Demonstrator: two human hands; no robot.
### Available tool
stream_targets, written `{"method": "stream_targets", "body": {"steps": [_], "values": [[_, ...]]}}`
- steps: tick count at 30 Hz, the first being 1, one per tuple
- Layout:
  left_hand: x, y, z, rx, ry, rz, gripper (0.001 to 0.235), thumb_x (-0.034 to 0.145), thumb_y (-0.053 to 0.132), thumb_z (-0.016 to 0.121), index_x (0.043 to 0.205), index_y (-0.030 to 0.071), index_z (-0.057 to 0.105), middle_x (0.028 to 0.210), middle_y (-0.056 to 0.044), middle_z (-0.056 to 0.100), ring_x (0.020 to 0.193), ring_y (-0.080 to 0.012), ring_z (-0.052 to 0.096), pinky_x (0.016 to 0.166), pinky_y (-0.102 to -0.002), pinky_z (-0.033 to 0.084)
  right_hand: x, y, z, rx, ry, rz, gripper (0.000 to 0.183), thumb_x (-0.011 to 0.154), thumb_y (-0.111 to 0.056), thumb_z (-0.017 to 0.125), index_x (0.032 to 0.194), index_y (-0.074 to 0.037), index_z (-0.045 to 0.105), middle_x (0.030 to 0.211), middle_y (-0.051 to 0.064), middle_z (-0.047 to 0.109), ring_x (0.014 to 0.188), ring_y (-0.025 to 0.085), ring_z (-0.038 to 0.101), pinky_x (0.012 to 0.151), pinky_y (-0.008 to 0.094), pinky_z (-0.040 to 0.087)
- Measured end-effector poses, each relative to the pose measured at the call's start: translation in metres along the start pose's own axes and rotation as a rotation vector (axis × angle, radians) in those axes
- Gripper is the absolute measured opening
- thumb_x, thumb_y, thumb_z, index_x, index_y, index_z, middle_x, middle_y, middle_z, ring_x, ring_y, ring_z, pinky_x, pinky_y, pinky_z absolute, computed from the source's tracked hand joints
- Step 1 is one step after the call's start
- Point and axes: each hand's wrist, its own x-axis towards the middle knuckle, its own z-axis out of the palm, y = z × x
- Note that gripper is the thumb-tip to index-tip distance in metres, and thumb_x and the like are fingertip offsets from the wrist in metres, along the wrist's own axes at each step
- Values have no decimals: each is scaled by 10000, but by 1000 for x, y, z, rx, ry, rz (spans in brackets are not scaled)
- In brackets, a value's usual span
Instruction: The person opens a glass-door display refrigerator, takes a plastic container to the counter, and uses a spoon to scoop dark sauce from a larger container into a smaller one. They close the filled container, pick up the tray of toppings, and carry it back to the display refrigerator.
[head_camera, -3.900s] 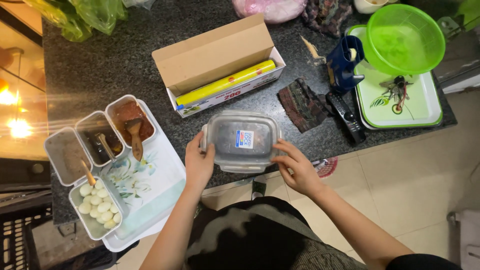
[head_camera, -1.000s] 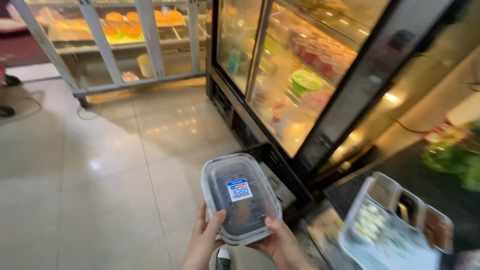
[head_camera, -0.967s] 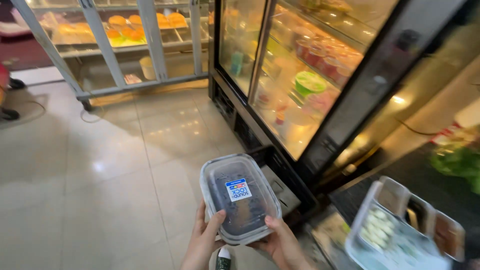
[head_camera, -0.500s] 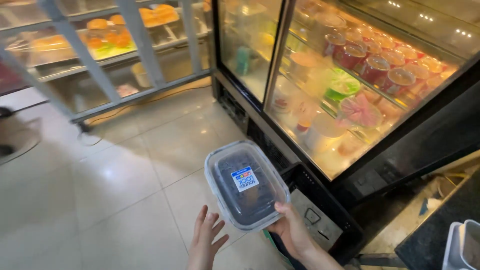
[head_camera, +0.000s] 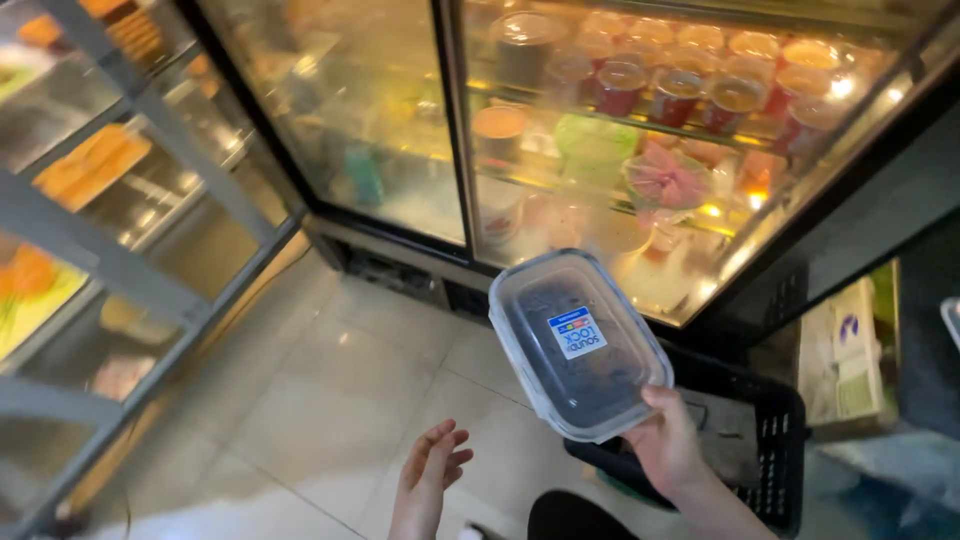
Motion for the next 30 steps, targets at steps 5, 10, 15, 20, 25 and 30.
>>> {"method": "stream_targets", "body": {"steps": [5, 10, 15, 20, 25, 30], "values": [[62, 99, 25, 198, -160, 77, 433, 965, 293, 576, 1336, 72, 616, 1263, -84, 722, 1059, -177, 679, 949, -324, 493, 22, 17, -2, 69, 72, -147, 657, 917, -349, 551, 1447, 34, 484, 1326, 208, 633, 1172, 370, 628, 956, 584, 493], [129, 129, 99, 412, -483, 109, 401, 957, 238, 572, 1313, 55, 604, 1214, -75, 731, 1027, -158, 685, 922, -293, 510, 49, 18, -22, 68, 320, -194, 670, 877, -363, 540, 1441, -4, 489, 1378, 161, 624, 1258, 307, 600, 1038, 527, 463], [205, 130, 174, 627, -701, 232, 319, 960, 149, 640, 1253, 22, 643, 1042, -94, 724, 910, -153, 648, 831, -272, 533, 69, 20, -71, 71, 444, -266, 733, 847, -370, 577, 1467, 9, 481, 1418, 143, 612, 1320, 286, 558, 1094, 468, 386], [211, 208, 292, 798, -756, 711, 242, 915, 62, 645, 1154, 23, 640, 998, -117, 635, 854, -205, 652, 746, -312, 579, 68, 10, -89, 114, 641, -379, 830, 810, -388, 631, 1507, 13, 423, 1481, 136, 540, 1361, 279, 489, 1130, 462, 333], [231, 220, 421, 887, -1149, 1501, 292, 862, 76, 665, 1147, 10, 651, 1165, -150, 630, 1145, -335, 600, 1017, -420, 474, 47, -1, -70, 151, 828, -505, 794, 809, -378, 576, 1507, -31, 425, 1483, 106, 541, 1362, 262, 489, 1105, 471, 343], [254, 165, 531, 961, -1170, 2582, 410, 852, 223, 602, 1180, -10, 680, 1332, -142, 616, 1336, -328, 514, 1184, -431, 364, 28, 44, -61, 200, 1005, -616, 711, 910, -368, 522, 1483, 53, 488, 1400, 201, 590, 1286, 335, 539, 1048, 529, 374]]}}
